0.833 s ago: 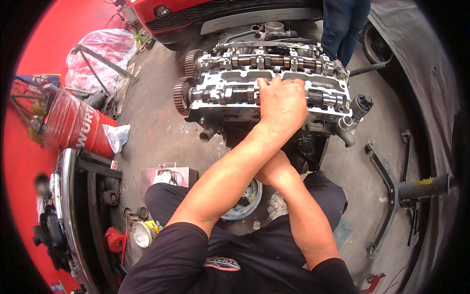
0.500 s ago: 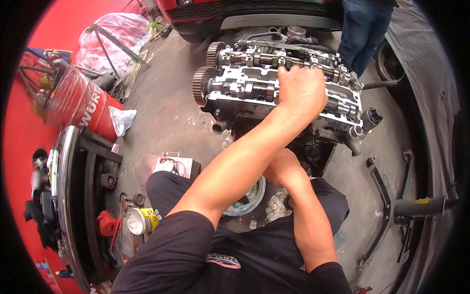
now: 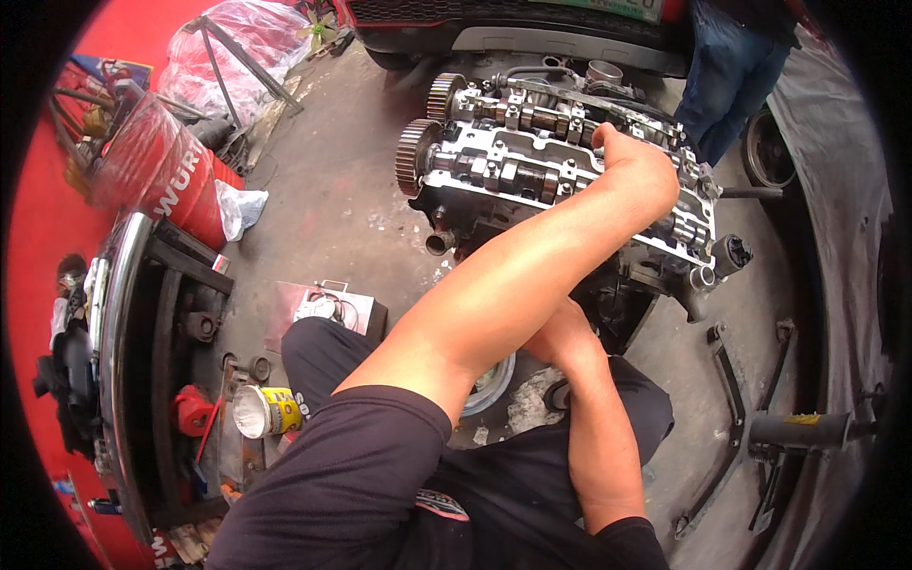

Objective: The person sits on the floor and installs small metal engine components onto a disassembled engine block. They repeatedly pick up parts, wipe them with a cloth, apply lubricant from a container, and place them into the engine's camshaft area.

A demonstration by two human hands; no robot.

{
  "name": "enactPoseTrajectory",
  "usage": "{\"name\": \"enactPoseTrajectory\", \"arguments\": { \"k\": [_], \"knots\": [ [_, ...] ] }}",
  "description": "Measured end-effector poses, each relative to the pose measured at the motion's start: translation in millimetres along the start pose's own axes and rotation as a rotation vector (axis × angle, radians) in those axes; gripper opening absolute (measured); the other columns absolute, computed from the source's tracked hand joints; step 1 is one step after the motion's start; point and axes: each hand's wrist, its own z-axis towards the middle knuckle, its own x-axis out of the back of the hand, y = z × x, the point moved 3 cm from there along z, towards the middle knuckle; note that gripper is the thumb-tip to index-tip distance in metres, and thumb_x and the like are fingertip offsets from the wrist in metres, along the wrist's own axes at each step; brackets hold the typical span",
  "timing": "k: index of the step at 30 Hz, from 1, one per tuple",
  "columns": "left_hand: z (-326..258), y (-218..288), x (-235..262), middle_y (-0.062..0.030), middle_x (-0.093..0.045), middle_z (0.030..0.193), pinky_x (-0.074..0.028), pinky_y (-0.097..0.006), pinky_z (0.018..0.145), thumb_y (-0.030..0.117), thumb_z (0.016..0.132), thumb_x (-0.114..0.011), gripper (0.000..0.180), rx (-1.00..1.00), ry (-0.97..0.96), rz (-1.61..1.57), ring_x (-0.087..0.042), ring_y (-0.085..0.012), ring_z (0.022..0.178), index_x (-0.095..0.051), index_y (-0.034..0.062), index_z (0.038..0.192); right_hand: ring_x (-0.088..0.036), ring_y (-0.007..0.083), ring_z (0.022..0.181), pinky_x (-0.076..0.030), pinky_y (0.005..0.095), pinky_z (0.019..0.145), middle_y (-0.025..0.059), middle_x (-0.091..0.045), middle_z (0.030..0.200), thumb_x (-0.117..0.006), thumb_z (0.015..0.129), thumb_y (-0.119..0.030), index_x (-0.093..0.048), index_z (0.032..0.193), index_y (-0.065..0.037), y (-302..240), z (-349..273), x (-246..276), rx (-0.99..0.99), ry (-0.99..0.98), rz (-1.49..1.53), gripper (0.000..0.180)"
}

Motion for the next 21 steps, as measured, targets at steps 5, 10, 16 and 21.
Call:
{"name": "enactPoseTrajectory", "arguments": {
  "k": [5, 10, 16, 21],
  "knots": [
    [5, 2, 6, -0.0069, -0.070, 0.132, -0.039, -0.059, 0.098, 0.022, 0.093, -0.063, 0.039, -0.051, -0.088, 0.069, -0.065, -0.0308, 0.121, -0.071, 0.0152, 0.130, -0.067, 0.0378, 0.112, -0.051, 0.0494, 0.097, 0.0193, -0.072, 0.116, -0.074, 0.087, -0.034, -0.070, 0.121, -0.010, 9, -1, -3, -0.029, -0.028, -0.059, 0.042],
    [18, -11, -2, -0.0063, -0.068, 0.137, -0.042, -0.062, 0.098, 0.023, 0.091, -0.070, 0.044, -0.095, -0.087, 0.053, -0.064, -0.0303, 0.124, -0.069, 0.0167, 0.135, -0.065, 0.0372, 0.114, -0.050, 0.0485, 0.097, 0.0169, -0.069, 0.117, -0.079, 0.085, -0.033, -0.066, 0.125, -0.009, 5, 2, -6, -0.021, -0.070, -0.142, 0.049],
    [11, 5, 6, -0.0156, -0.073, 0.120, -0.042, -0.066, 0.104, 0.000, 0.081, -0.069, 0.040, -0.375, 0.013, 0.244, -0.068, -0.0354, 0.116, -0.071, 0.0057, 0.121, -0.065, 0.0367, 0.112, -0.051, 0.0478, 0.096, 0.0172, -0.068, 0.116, -0.079, 0.085, -0.035, -0.064, 0.120, -0.006, 4, 5, -3, -0.037, -0.089, -0.189, 0.048],
    [26, -4, 4, -0.0121, -0.077, 0.110, -0.056, -0.051, 0.084, 0.009, 0.086, -0.073, 0.034, -0.211, 0.005, 0.220, -0.073, -0.0316, 0.104, -0.075, 0.0091, 0.120, -0.065, 0.0350, 0.114, -0.050, 0.0473, 0.098, 0.0153, -0.068, 0.116, -0.078, 0.087, -0.033, -0.064, 0.119, -0.006, 3, 3, -9, -0.035, -0.081, -0.168, 0.044]
  ]
}}
